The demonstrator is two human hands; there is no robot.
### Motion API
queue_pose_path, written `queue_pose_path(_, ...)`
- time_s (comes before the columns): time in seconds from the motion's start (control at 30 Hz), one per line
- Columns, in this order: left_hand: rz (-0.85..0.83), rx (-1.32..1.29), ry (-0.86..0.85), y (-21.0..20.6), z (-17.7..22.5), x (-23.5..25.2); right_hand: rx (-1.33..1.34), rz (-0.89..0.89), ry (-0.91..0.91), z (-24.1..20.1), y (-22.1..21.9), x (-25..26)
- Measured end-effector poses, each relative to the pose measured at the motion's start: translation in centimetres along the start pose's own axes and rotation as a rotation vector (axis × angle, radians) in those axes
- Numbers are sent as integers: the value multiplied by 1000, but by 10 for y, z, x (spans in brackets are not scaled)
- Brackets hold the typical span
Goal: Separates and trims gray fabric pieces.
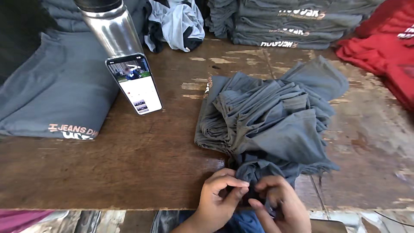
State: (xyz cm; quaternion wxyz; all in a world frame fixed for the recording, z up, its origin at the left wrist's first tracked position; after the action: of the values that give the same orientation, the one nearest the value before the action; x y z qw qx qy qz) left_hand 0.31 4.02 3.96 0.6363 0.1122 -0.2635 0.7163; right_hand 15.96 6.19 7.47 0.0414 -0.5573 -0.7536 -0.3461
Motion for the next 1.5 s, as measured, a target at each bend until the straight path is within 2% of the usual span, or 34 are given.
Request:
queue_pose_path(0.23, 28, -324, 43, 8, -6, -2, -208, -66, -120, 35, -9, -18)
queue_pose_path(0.33, 7, -296, 27, 7, -3, -2, -259, -69, -134, 32, -7, -20)
queue_pose_path(0.5, -46, -91, -55, 3, 1, -2, -306, -145, -233, 8, -5, -9)
queue_pose_path(0.67, -51, -55, -78, 3, 1, -2, -371, -99, -172, 12, -10, -13)
queue_pose_path(0.87, 20, -78, -34, 3, 0, -1, -271, -49, -184, 17, -4, -14)
queue_pose_path(1.0, 75, -52, 25, 2, -1, 2, -71, 121, -125, 13, -1, -5)
queue_pose_path(1.17, 61, -21, -11, 4, -3, 1, 112, 157, -17, 10, -12, 7)
queue_pose_path(1.33, 31, -57, 15, 6, -1, -1, 93, 243, 37, 7, -12, 9)
queue_pose_path(1.5, -52, -101, 28, 5, 1, -1, 127, 220, 5, 8, -8, 9)
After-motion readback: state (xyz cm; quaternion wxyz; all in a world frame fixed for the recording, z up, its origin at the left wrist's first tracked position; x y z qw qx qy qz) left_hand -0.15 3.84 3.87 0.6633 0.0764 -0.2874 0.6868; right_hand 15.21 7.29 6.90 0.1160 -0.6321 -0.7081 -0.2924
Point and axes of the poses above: each hand's wrist, its own x-axis towards the middle knuckle, its own y-axis out of the back of the hand, z = x × y, the point moved 4 cm from there along x, towards the middle knuckle, and after that the axes turned 7 degrees about -y, right-handed, at the moved point
